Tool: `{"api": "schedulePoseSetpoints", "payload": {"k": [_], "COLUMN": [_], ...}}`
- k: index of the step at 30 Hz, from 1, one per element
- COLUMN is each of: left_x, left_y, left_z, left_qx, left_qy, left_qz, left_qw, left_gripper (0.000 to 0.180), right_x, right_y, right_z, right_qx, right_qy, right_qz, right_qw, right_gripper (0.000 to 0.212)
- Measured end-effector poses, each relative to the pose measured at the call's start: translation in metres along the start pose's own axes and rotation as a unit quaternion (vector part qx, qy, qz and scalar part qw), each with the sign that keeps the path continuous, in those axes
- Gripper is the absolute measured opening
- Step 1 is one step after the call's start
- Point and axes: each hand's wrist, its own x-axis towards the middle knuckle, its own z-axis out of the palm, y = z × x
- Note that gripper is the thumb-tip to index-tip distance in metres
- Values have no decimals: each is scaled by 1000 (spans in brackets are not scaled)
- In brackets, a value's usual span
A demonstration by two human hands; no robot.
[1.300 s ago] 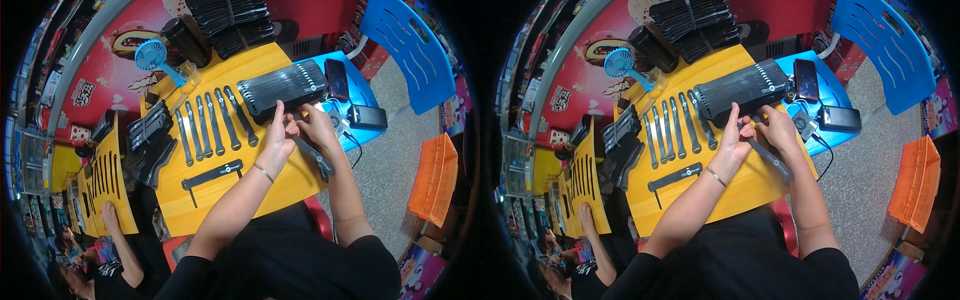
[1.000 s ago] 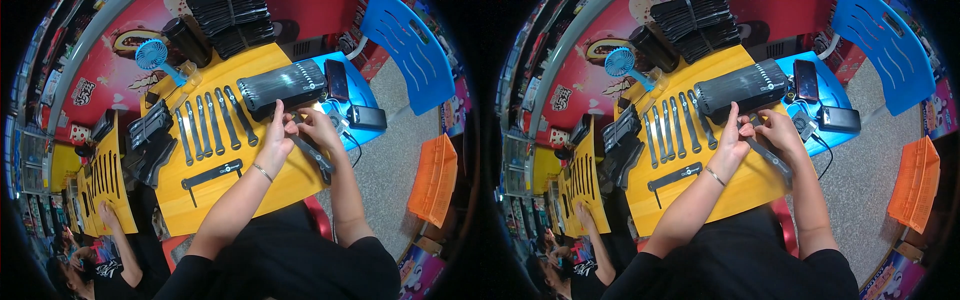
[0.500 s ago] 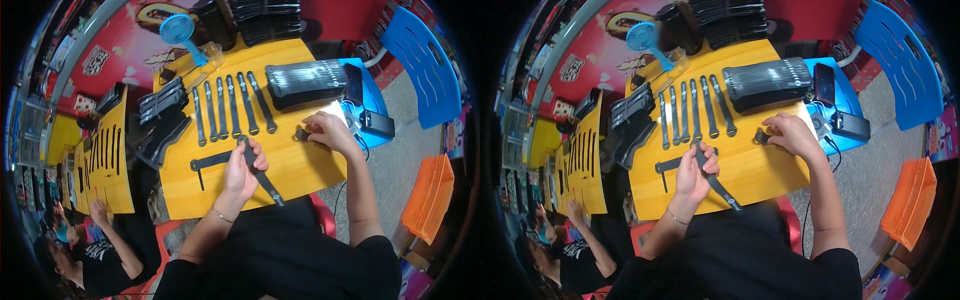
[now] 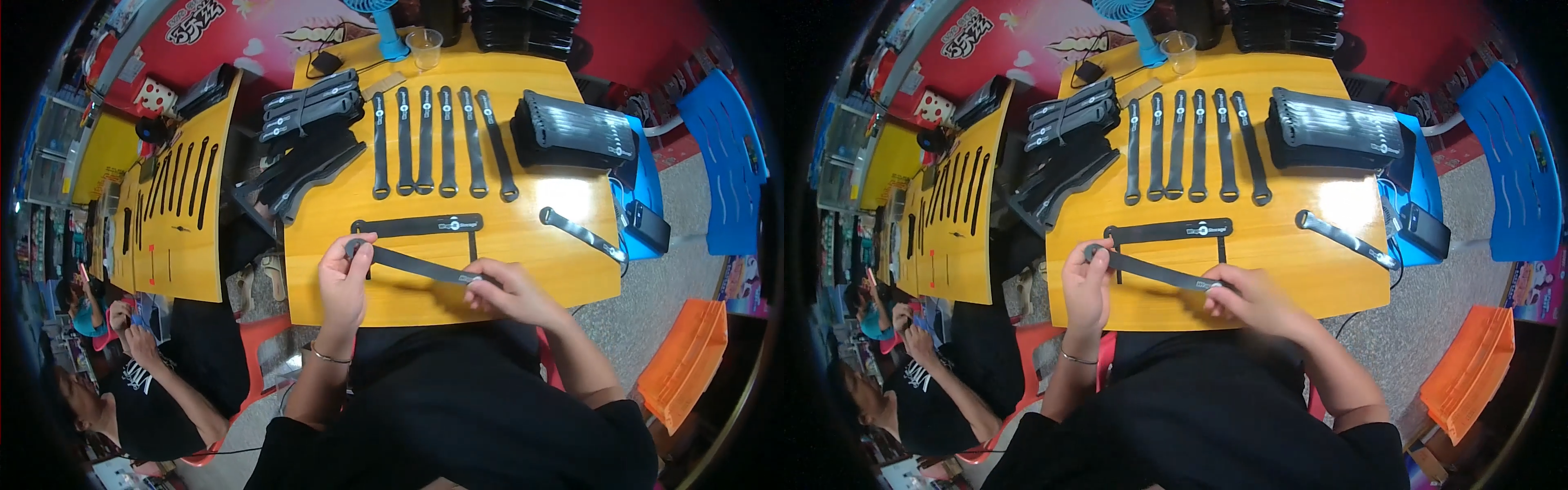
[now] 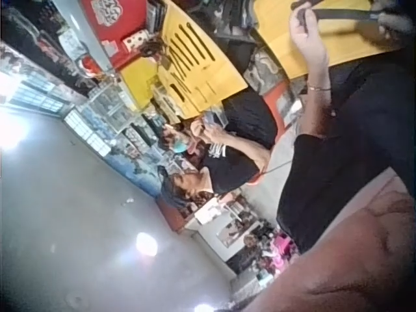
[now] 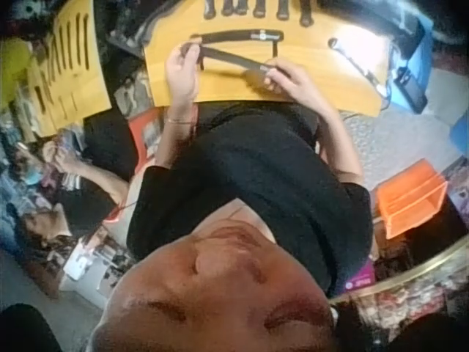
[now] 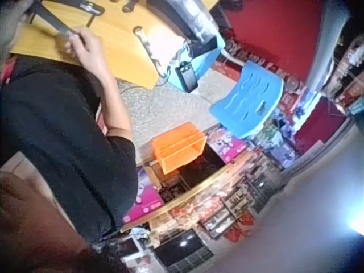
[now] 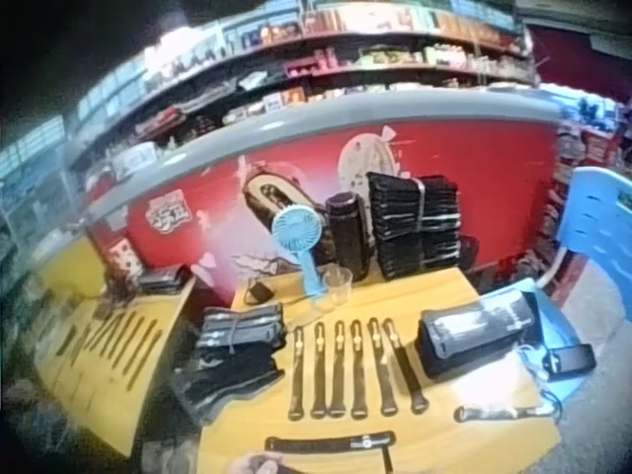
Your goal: Assembling black plastic straps by attaching components and pins at a workstation.
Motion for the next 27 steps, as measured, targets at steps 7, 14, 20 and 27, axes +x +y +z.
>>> {"api": "schedulePoseSetpoints", "payload": {"k": [7,14,20,27], "left_x": [4,25,35,33], "left_y": [-3,-20,-15,4], "left_z": [-37,-60,-64,-61], "left_qx": [60,117,99,81], "left_qy": [-12,-20,-13,-55], "left_qz": [-33,1,-96,-116], "left_qw": [998,993,990,988], "left_gripper": [11,9,13,14], "right_x": [19,37,44,51], "right_y": [16,20,25,2], "right_z": [-9,-15,-17,-3], "right_qx": [-71,-32,-47,-325], "right_qy": [178,225,252,290], "right_qz": [-86,-63,-52,-198], "right_qw": [978,972,965,878], "right_gripper": [15,21,21,30]}}
